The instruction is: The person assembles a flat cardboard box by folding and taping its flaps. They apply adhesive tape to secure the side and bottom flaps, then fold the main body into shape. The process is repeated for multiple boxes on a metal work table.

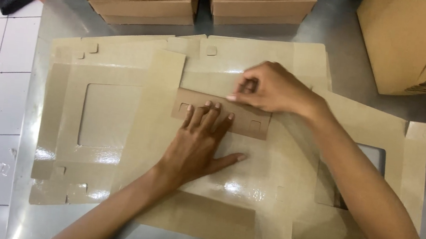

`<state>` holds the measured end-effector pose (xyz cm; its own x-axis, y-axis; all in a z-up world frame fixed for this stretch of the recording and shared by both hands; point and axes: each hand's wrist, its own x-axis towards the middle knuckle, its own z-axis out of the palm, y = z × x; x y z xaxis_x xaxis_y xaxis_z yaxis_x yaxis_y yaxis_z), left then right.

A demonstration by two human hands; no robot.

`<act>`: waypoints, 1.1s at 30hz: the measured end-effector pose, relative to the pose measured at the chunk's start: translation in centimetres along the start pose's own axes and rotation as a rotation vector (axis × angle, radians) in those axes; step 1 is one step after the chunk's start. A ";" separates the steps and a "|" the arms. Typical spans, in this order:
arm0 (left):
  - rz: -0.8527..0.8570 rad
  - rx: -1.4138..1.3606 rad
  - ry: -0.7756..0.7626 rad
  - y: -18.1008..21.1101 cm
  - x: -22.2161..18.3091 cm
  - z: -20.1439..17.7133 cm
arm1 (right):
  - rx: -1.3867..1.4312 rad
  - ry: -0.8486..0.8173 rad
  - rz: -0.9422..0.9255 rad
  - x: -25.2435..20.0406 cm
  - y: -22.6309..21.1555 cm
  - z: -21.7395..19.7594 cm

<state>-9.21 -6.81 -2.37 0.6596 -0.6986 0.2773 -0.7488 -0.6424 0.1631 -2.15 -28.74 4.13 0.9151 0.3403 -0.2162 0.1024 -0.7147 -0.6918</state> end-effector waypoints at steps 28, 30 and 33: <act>-0.043 -0.023 0.028 0.3 0.2 -0.7 | -0.081 -0.285 0.209 7.3 -1.6 1.2; -0.040 -0.037 0.010 0.3 0.4 -1.2 | -0.093 -0.337 0.247 7.0 -0.4 0.9; -0.045 -0.019 0.006 0.3 0.3 -0.9 | -0.084 -0.339 0.304 6.1 1.0 0.6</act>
<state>-9.27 -6.91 -1.37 0.6921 -0.6674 0.2750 -0.7198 -0.6666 0.1937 3.29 -26.99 1.71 0.7306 0.2787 -0.6234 -0.1068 -0.8551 -0.5074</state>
